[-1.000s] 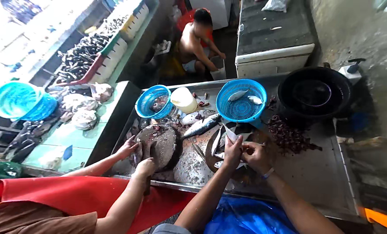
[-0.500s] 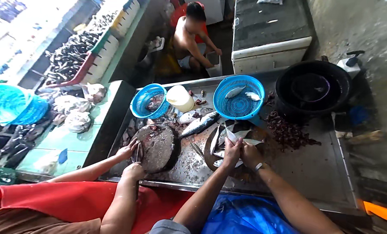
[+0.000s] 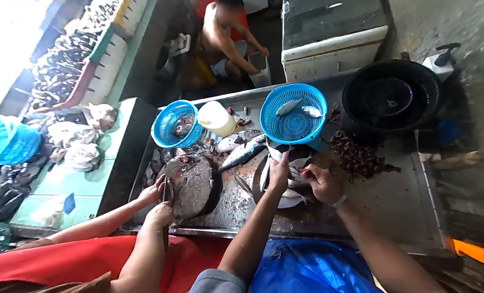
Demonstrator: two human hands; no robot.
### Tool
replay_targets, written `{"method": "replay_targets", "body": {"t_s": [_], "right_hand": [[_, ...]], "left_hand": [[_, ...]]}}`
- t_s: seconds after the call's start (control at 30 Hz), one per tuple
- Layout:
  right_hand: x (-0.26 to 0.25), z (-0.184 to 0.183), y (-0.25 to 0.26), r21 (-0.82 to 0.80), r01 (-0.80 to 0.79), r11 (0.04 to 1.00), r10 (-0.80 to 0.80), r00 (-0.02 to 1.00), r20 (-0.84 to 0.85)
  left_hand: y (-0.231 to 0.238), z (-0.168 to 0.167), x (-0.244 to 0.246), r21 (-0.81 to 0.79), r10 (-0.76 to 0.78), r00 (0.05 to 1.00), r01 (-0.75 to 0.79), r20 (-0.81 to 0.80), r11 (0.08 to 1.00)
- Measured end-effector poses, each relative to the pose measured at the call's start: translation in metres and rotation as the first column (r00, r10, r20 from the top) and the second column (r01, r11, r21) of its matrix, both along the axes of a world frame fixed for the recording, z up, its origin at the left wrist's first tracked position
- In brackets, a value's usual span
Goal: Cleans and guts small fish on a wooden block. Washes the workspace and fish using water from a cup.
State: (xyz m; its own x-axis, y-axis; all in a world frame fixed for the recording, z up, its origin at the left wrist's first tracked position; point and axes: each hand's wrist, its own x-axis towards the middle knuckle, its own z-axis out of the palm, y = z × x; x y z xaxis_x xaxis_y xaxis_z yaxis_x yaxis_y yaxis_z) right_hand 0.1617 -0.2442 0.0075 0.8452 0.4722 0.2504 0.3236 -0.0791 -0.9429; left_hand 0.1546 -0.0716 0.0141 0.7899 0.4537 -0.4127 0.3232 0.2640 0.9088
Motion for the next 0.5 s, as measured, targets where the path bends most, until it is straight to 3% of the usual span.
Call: {"method": "replay_targets", "body": {"t_s": [0.13, 0.2, 0.23, 0.27, 0.3, 0.33, 0.37, 0.4, 0.43, 0.5], "right_hand": [[-0.008, 0.031, -0.026, 0.158, 0.130, 0.979, -0.122, 0.991, -0.055], [-0.003, 0.047, -0.051, 0.043, 0.226, 0.973, -0.229, 0.968, 0.099], [0.004, 0.050, -0.067, -0.130, 0.330, 0.935, -0.297, 0.929, 0.220], [0.015, 0.048, -0.083, -0.379, 0.448, 0.810, -0.339, 0.885, 0.320], [0.028, 0.041, -0.097, -0.649, 0.451, 0.613, -0.360, 0.891, 0.278], [0.042, 0.026, -0.108, -0.843, 0.314, 0.437, -0.435, 0.894, 0.108], [0.054, 0.009, -0.118, -0.911, 0.181, 0.370, -0.524, 0.850, -0.044], [0.060, -0.001, -0.120, -0.921, 0.147, 0.360, -0.564, 0.821, -0.089], [0.061, -0.001, -0.111, -0.887, 0.192, 0.420, -0.552, 0.830, -0.082], [0.047, 0.000, -0.070, -0.679, 0.233, 0.696, -0.411, 0.905, -0.110]], "left_hand": [[0.046, -0.010, -0.006, 0.279, -0.034, 0.991, 0.069, -0.128, 0.958], [0.059, -0.002, -0.010, 0.379, -0.067, 0.985, 0.123, -0.159, 0.917], [0.064, 0.003, -0.009, 0.428, -0.085, 0.981, 0.153, -0.175, 0.891], [0.067, 0.006, -0.009, 0.469, -0.109, 0.975, 0.190, -0.194, 0.862], [0.071, 0.007, -0.011, 0.511, -0.129, 0.969, 0.222, -0.212, 0.831], [0.073, 0.007, -0.015, 0.546, -0.155, 0.958, 0.265, -0.240, 0.795], [0.073, 0.007, -0.015, 0.571, -0.178, 0.948, 0.303, -0.265, 0.763], [0.070, 0.009, -0.010, 0.585, -0.194, 0.936, 0.336, -0.293, 0.738], [0.068, 0.013, -0.003, 0.585, -0.214, 0.925, 0.366, -0.313, 0.724], [0.061, 0.019, 0.001, 0.525, -0.272, 0.904, 0.415, -0.329, 0.743]]}}
